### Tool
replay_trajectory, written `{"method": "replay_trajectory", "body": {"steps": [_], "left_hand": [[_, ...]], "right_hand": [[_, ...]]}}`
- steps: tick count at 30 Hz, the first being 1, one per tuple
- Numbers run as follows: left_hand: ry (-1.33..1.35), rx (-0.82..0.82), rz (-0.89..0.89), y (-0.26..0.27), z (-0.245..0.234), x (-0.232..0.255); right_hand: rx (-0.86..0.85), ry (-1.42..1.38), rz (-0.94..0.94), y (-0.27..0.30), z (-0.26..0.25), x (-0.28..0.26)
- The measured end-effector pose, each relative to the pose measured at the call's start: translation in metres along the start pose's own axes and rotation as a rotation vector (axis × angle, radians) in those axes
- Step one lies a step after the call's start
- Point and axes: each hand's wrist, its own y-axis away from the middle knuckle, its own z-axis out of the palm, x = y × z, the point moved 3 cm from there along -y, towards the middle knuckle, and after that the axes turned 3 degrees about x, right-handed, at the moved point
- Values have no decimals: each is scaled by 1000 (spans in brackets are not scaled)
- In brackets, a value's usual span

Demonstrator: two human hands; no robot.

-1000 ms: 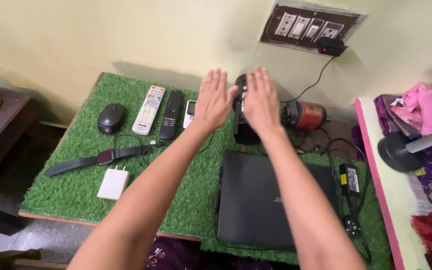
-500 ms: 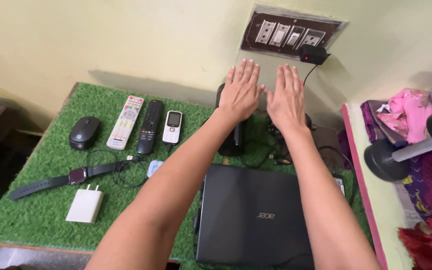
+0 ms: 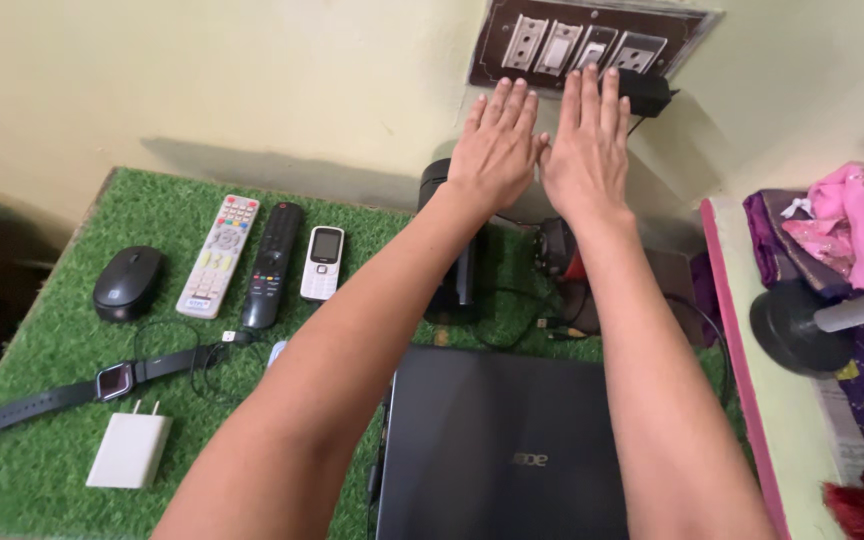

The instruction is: The person plugs a power adapter into a wall socket and connects a charging cable to a smartwatch on a table. The person then unplugs the adapter and repeats the process with a different adapter and cable.

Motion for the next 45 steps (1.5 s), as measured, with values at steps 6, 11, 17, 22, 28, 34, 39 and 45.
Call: {"method": "replay_trajectory", "body": {"steps": [6,11,17,22,28,34,39,45], "left_hand": [[24,7,15,-8,3,-6],[24,15,32,-9,10,-6],[49,40,53,-10,9,-6],[56,48,61,-11,6,-7],[29,37,78,-13,7,-3],[38,3,76,-13,3,2],[39,-19,94,-9,4,5],[73,-53,69,-2,2,5]], "right_hand": [[32,-31,-21,-7,4,3],[75,25,-2,-5,10,2],[84,122,16,-10,10,-1],[85,106,38,-13,6,-2],[26,113,72,-20,1,0],[118,85,101,-21,-13,8],[259,124,120,-15,-26,29],[295,155,62,-17,-30,39]]}}
